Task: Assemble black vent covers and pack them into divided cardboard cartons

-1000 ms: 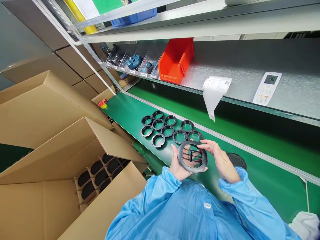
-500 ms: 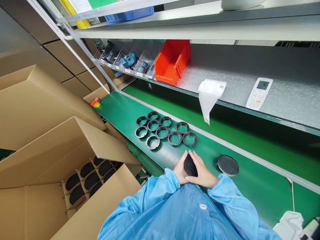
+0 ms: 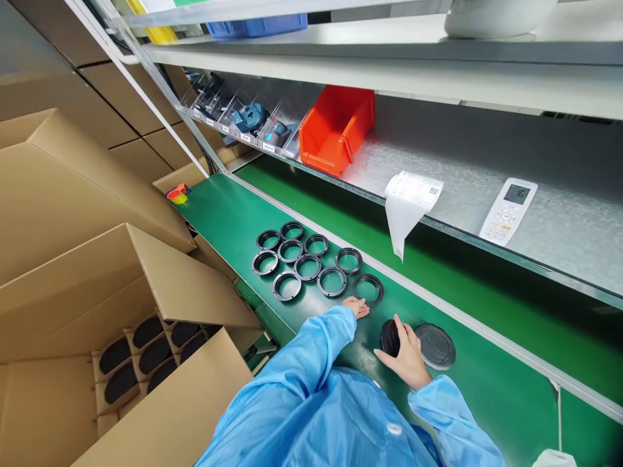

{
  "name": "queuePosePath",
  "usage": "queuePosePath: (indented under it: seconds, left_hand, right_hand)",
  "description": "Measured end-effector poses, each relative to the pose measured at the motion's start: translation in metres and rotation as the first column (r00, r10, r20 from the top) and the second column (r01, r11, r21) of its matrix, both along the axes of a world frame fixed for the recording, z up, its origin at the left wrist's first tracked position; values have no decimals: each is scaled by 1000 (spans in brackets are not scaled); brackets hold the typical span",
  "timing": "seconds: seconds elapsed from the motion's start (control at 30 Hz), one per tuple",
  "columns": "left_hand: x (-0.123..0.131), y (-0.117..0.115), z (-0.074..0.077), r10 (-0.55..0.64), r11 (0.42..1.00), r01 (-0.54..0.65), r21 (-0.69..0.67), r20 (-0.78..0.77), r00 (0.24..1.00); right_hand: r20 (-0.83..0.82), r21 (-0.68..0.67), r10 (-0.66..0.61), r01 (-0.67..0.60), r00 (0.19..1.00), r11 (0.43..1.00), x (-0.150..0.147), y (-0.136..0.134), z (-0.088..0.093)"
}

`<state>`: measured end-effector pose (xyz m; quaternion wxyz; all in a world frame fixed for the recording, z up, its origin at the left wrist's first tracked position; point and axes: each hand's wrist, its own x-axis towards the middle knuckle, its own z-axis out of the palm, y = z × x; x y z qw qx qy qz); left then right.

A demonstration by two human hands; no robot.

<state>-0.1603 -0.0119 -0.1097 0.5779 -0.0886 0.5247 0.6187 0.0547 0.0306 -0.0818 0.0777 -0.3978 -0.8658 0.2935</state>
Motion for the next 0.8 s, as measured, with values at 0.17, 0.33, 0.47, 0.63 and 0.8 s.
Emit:
queuePosePath:
  seconds: [0.17,0.33,0.47,0.63,0.8]
  left_hand:
    - [44,-37,-18,-73,984,68,-163,-25,997]
    - [50,-72,-23,-138,970,140,-199,24,990]
    - [37,-98,-18,-168,953,176,-248,52,984]
    - [19,-139,-9,-159,914,162,-372,39,986]
    - [10,-155,2,-172,899,169,-404,30,985]
  right_hand:
    - [99,185,76,-93,992,978,-33,9,-4]
    - [225,240,185,-239,957,941,-62,13,-27]
    - [279,247,253,-324,926,913,-69,11,-39]
    - [181,313,229,-276,957,909,-79,7,-15]
    - [81,304,227,-241,971,922,-86,8,-12]
